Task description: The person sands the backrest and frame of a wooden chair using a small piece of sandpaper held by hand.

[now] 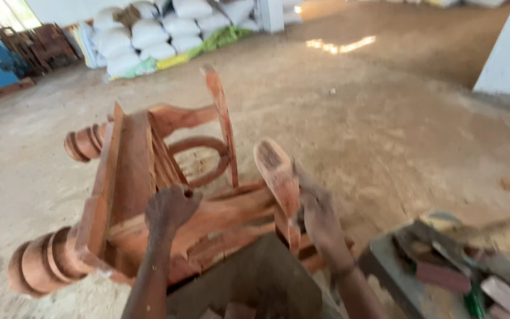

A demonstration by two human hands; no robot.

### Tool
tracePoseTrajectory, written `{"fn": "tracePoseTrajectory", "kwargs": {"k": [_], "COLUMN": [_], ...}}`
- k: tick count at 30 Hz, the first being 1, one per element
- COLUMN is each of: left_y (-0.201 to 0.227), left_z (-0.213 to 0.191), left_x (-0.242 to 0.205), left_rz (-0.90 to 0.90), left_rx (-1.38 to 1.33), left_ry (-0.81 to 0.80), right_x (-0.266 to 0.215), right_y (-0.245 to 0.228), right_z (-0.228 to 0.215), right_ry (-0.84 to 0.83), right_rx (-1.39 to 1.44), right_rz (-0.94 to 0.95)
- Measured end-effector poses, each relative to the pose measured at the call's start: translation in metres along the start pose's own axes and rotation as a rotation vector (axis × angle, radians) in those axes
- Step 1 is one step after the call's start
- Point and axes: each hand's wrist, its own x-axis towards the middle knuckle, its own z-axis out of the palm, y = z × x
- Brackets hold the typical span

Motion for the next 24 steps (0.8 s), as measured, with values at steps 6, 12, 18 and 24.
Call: {"fn": "tracePoseTrajectory", "kwargs": {"k": [6,12,18,24], "left_y": [0.009,0.005,0.009,-0.003], "left_z": [-0.010,-0.004,-0.009,0.004], "left_x": [-0.006,-0.006,0.000,-0.004], "left_rz": [-0.016,0.036,-0.026,0.032], "left_rx": [-0.034,0.019,-0.013,-0.050], "left_ry": [0.031,0.066,0.018,0.035], "right_x": [0.009,-0.008,0.028,-0.013], "right_y": [-0.018,-0.001,0.047,0.060], "right_z": [0.006,0.003,0.002,-0.005], "right_ry": [0.029,0.067,0.058,0.146], "right_rx": [0.047,0.112,0.082,0.069], "right_rz": [0.225,0.217,0.278,0.225]}}
